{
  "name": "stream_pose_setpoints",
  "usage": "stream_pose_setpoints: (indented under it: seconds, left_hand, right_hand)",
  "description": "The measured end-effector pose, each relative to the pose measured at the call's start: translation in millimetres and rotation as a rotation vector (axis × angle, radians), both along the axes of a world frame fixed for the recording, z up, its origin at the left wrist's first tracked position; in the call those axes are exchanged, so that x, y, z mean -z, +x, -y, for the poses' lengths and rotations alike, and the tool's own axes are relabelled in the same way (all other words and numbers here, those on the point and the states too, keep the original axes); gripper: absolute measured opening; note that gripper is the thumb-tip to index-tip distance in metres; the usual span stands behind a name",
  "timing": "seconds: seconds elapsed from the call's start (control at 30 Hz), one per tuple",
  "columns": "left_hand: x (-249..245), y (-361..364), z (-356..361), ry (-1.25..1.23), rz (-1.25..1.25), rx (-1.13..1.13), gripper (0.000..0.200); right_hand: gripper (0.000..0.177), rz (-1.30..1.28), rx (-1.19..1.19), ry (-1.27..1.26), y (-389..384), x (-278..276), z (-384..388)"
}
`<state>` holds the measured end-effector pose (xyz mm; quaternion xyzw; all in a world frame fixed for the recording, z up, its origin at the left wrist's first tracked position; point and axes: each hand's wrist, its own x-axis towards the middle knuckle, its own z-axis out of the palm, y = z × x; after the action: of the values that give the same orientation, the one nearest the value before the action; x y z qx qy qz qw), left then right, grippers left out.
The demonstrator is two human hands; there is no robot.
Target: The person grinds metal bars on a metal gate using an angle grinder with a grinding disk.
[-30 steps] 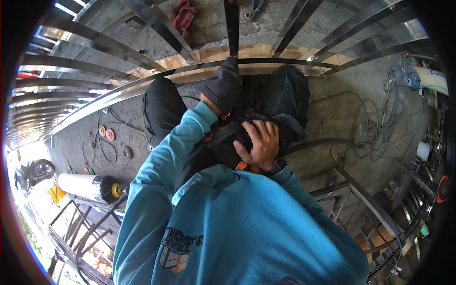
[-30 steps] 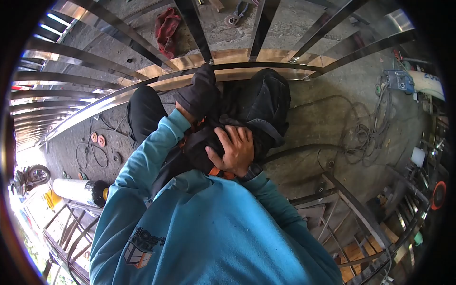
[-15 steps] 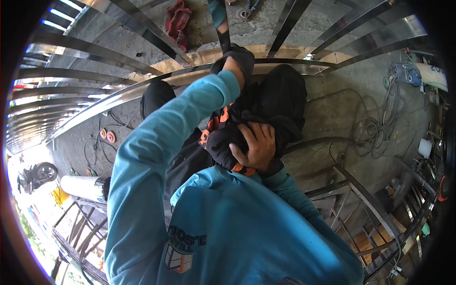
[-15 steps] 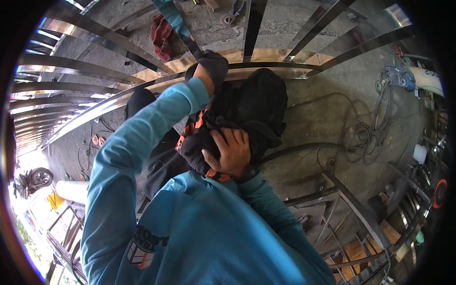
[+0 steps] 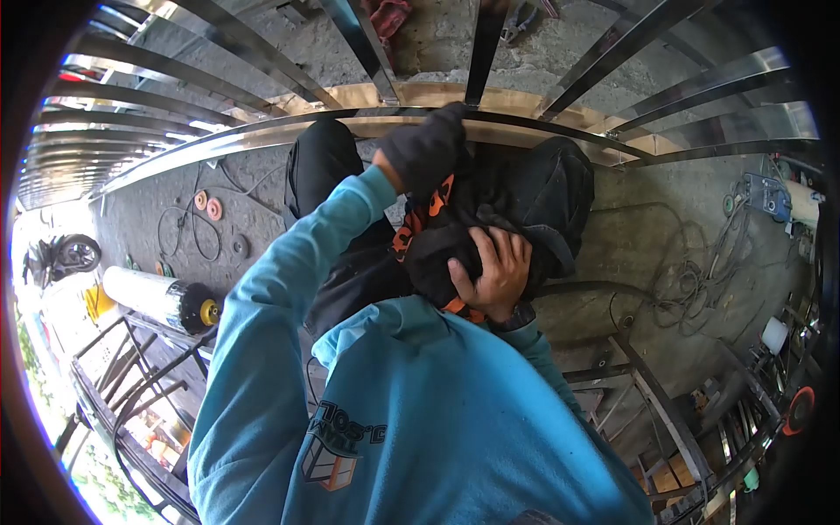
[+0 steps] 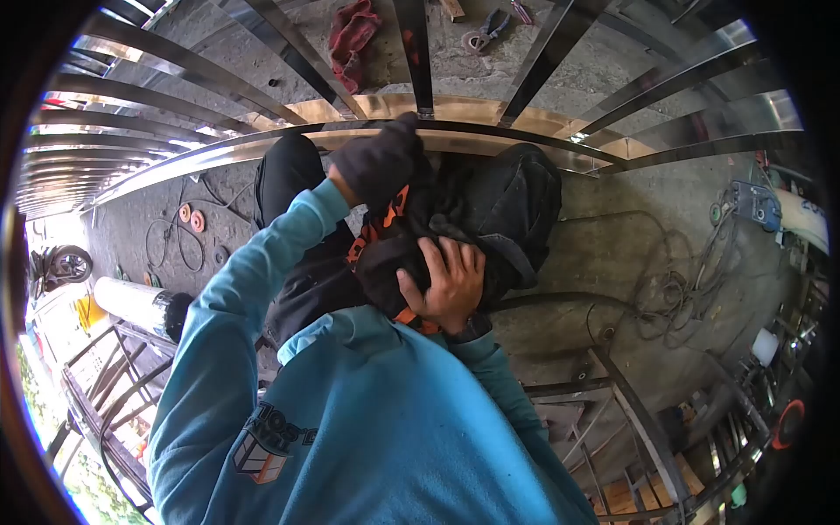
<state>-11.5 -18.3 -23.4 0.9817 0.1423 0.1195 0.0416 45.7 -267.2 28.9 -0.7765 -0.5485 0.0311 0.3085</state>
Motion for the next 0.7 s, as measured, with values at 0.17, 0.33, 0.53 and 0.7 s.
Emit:
stream_pose_setpoints:
  seconds: [0.17, 0.33, 0.53, 0.7]
  left_hand:
    - [36, -53, -29, -0.223, 0.216, -0.144, 0.046]
    - [38, -77, -38, -0.284, 0.253, -0.386, 0.025]
    - [79, -85, -48, -0.559, 0.654, -0.457, 0.020]
    - [21, -78, -29, -0.854, 0.966, -0.366, 0.032]
  right_hand:
    - [0.056, 0.002, -0.017, -0.027, 0, -2, -1]
    - [0.057, 0.014, -0.041, -0.052, 0, -3, -2]
    - [0.057, 0.022, -0.039, -0.066, 1, -3, -2]
    - [0.057, 0.031, -0.047, -0.061, 0, -5, -3]
